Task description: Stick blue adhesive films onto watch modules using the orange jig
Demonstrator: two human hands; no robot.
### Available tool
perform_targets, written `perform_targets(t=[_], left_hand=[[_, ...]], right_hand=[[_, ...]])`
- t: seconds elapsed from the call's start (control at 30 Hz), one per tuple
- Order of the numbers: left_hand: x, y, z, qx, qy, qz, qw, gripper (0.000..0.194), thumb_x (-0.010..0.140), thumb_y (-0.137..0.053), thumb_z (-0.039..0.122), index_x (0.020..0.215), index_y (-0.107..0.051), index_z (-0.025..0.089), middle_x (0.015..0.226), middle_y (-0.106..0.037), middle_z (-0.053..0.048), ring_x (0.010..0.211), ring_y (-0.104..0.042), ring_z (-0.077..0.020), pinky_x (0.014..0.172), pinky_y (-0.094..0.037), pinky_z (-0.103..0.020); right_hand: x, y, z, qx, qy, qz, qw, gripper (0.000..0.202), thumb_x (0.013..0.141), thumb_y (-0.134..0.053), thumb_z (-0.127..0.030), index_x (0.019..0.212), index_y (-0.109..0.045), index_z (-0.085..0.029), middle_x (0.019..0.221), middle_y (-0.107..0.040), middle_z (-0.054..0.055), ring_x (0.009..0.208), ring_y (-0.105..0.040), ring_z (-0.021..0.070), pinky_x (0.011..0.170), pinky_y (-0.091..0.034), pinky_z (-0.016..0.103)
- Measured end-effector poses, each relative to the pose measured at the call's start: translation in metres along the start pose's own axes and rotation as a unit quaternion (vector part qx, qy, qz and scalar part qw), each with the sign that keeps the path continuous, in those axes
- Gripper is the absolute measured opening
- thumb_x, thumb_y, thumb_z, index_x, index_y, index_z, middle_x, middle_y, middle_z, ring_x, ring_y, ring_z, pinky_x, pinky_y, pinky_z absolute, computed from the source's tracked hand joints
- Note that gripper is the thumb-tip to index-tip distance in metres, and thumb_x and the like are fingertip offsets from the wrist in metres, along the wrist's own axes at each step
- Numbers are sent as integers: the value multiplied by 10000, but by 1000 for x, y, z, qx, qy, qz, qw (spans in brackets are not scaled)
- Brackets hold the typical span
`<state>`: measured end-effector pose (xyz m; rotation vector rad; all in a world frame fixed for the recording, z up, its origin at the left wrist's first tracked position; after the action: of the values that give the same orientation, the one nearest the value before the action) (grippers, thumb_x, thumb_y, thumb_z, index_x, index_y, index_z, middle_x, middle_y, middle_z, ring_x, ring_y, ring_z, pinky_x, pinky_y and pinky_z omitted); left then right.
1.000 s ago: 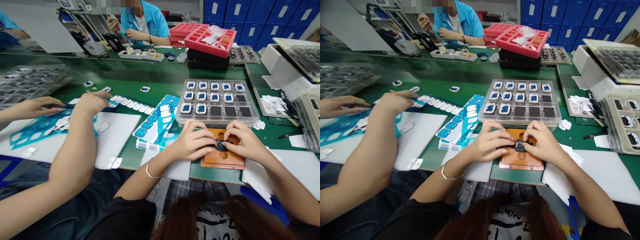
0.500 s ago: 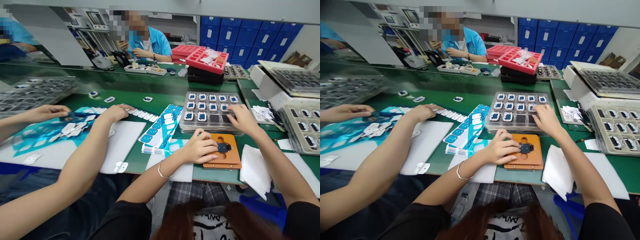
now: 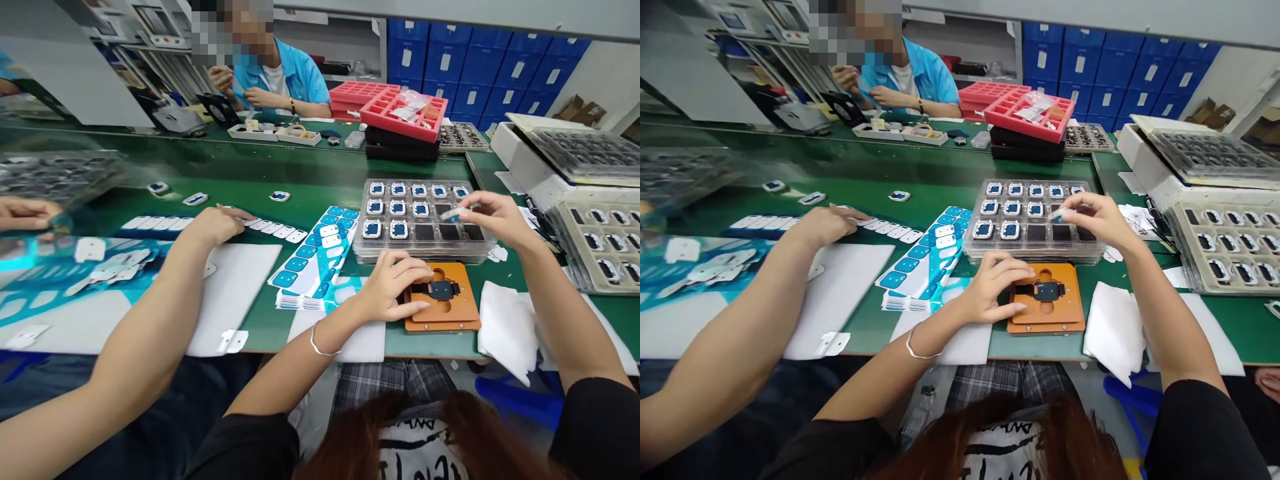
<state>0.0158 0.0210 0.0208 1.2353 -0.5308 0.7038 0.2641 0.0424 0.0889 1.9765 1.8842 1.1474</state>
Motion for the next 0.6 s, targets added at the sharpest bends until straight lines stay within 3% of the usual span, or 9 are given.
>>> perform_targets(t=[0.1, 0.2, 0.43, 0.6], left_hand=[[1, 3, 1, -4, 5, 31, 1000, 447, 889, -617, 487, 1222, -546, 197, 1147, -686, -92, 1050, -532, -242, 919, -414, -400], [2, 2, 1, -21, 22, 21, 999, 436, 883, -653, 446, 1235, -536, 216, 1100, -699, -72, 1025, -524, -233, 905, -437, -390], [1, -2, 2, -44, 40, -54, 997, 444, 915, -603, 439, 1289, -494, 225, 1149, -692, -82, 1094, -512, -251, 952, -424, -413], [-1, -1, 1, 1, 31, -61, 998, 388, 921, -562, 482, 1192, -530, 206, 1151, -676, -94, 1057, -516, -255, 943, -385, -421]], right_hand=[[-29, -15, -27, 72, 50, -132, 987, 167, 873, -688, -377, 956, -746, -244, 933, -727, 28, 829, -671, 161, 734, -536, 310], [-48, -32, -37, 57, 94, -197, 974, 141, 913, -652, -307, 989, -755, -249, 956, -726, 31, 871, -677, 149, 780, -542, 305], [-58, -46, -30, -50, 134, -136, 980, 159, 946, -594, -285, 995, -719, -200, 1092, -677, 84, 988, -654, 188, 856, -537, 339], [-67, -51, -42, -125, 76, -75, 986, 204, 896, -641, -345, 1014, -648, -179, 1063, -651, 100, 925, -639, 216, 786, -528, 347]])
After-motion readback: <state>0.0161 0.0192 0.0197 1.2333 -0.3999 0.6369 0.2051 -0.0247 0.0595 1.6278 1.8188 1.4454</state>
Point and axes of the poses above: each hand's wrist, its own x-axis towards the middle knuckle, its own y-axis out of the back of the hand, z = x × y, the point moved 4 cm from there along x, towards the middle knuckle
